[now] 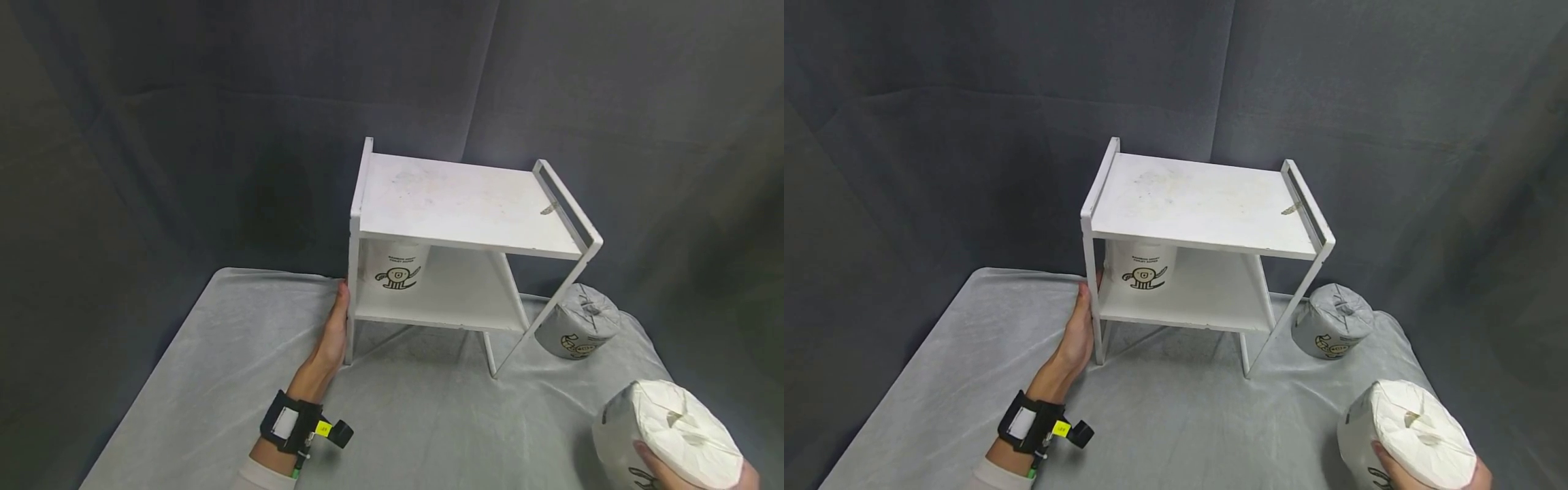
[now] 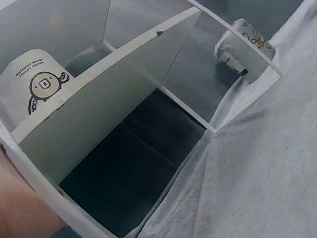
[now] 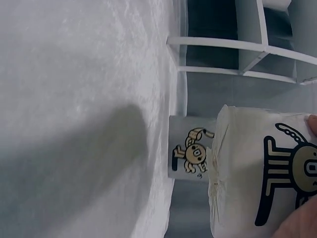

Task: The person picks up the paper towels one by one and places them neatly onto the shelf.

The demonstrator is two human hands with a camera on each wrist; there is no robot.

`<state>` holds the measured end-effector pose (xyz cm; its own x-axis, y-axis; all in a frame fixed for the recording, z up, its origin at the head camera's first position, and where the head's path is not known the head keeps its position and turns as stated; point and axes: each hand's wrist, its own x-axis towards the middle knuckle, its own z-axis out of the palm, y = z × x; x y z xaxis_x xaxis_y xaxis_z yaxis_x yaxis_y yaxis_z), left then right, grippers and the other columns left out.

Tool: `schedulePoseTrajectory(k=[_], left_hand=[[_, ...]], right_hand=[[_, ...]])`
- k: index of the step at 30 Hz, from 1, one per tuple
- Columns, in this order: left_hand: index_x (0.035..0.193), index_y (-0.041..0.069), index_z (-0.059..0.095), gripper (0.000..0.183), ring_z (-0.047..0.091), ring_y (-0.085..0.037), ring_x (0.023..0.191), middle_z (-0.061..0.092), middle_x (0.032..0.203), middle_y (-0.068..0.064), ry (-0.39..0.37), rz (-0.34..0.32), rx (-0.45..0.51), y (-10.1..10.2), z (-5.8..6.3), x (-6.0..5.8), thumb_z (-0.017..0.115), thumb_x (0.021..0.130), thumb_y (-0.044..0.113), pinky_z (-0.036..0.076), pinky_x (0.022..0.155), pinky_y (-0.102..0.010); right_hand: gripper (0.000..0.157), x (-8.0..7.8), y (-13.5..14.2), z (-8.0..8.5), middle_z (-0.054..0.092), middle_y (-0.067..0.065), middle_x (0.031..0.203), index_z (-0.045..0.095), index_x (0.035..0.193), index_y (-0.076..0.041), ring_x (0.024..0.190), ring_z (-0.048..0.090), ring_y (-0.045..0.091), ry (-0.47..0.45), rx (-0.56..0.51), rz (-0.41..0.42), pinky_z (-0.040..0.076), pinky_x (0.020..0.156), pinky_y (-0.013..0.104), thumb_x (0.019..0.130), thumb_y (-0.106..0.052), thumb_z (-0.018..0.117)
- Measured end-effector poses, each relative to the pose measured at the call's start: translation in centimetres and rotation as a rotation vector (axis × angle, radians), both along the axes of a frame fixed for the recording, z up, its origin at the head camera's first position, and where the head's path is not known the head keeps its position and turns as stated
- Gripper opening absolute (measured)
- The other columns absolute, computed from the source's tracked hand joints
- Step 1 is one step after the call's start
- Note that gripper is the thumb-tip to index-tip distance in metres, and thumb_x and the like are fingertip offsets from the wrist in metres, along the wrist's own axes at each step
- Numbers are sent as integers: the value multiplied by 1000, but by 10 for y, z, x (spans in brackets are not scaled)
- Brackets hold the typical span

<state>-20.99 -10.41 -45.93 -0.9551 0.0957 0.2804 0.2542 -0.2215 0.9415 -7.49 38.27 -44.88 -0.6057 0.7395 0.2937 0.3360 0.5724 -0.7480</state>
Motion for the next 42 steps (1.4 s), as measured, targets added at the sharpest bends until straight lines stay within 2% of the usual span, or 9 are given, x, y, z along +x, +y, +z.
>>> schedulePoseTrajectory(k=[2,7,9,12,18,26,32,37,42], left_hand=[[169,6,-6,90,-10,-31,163,-7,178,-13,0,-1,5,0,0,0,13,108,68,-10,129,-58],[170,7,-5,90,-6,-28,163,-4,178,-11,4,-6,14,1,0,-2,14,107,69,-9,129,-56],[170,8,-5,90,-6,-28,163,-4,178,-11,4,-6,15,1,0,-3,14,107,69,-9,129,-56],[170,7,-6,90,-6,-29,163,-5,178,-11,1,-6,13,1,-1,-3,15,107,69,-9,129,-57],[170,7,-6,90,-7,-28,163,-5,178,-11,12,-3,18,1,0,-4,15,108,69,-9,129,-56],[170,7,-5,90,-6,-28,163,-4,178,-11,11,2,16,2,1,-4,15,107,69,-8,129,-56],[170,7,-5,90,-9,-28,164,-6,178,-11,20,6,7,1,2,-3,14,108,69,-9,129,-56],[169,5,-6,89,-8,-28,163,-6,178,-12,21,-1,13,1,0,-2,14,108,67,-9,129,-56],[169,5,-6,89,-6,-28,163,-5,178,-12,15,0,28,0,-2,-3,15,109,66,-8,129,-55]], right_hand=[[62,1,-2,2,39,-35,53,65,98,6,50,35,-13,-45,10,23,33,43,13,54,-20,100],[73,2,-9,3,44,-31,55,65,105,10,50,34,-16,-56,28,35,32,42,13,52,-23,103],[72,2,-13,4,44,-31,55,66,104,9,50,34,-15,-44,28,31,32,42,13,51,-22,103],[73,3,-17,6,38,-42,57,66,104,6,51,38,-15,-35,-3,61,34,44,12,49,-21,105],[74,4,-21,13,49,-36,65,67,108,-5,60,47,-13,-110,-57,142,40,53,8,50,-26,108],[65,3,-36,17,56,-34,74,63,100,-21,68,51,-12,-29,-136,206,40,63,3,52,-11,106],[68,1,-43,22,56,-35,83,60,108,-24,75,51,-11,-40,-120,289,40,67,3,58,-8,103],[65,0,-53,26,60,-32,81,64,106,-16,72,54,-8,-21,-84,360,43,65,7,57,-6,104],[68,0,-71,27,57,-35,82,64,109,-18,77,52,-12,31,-96,311,39,70,5,54,-7,104]])
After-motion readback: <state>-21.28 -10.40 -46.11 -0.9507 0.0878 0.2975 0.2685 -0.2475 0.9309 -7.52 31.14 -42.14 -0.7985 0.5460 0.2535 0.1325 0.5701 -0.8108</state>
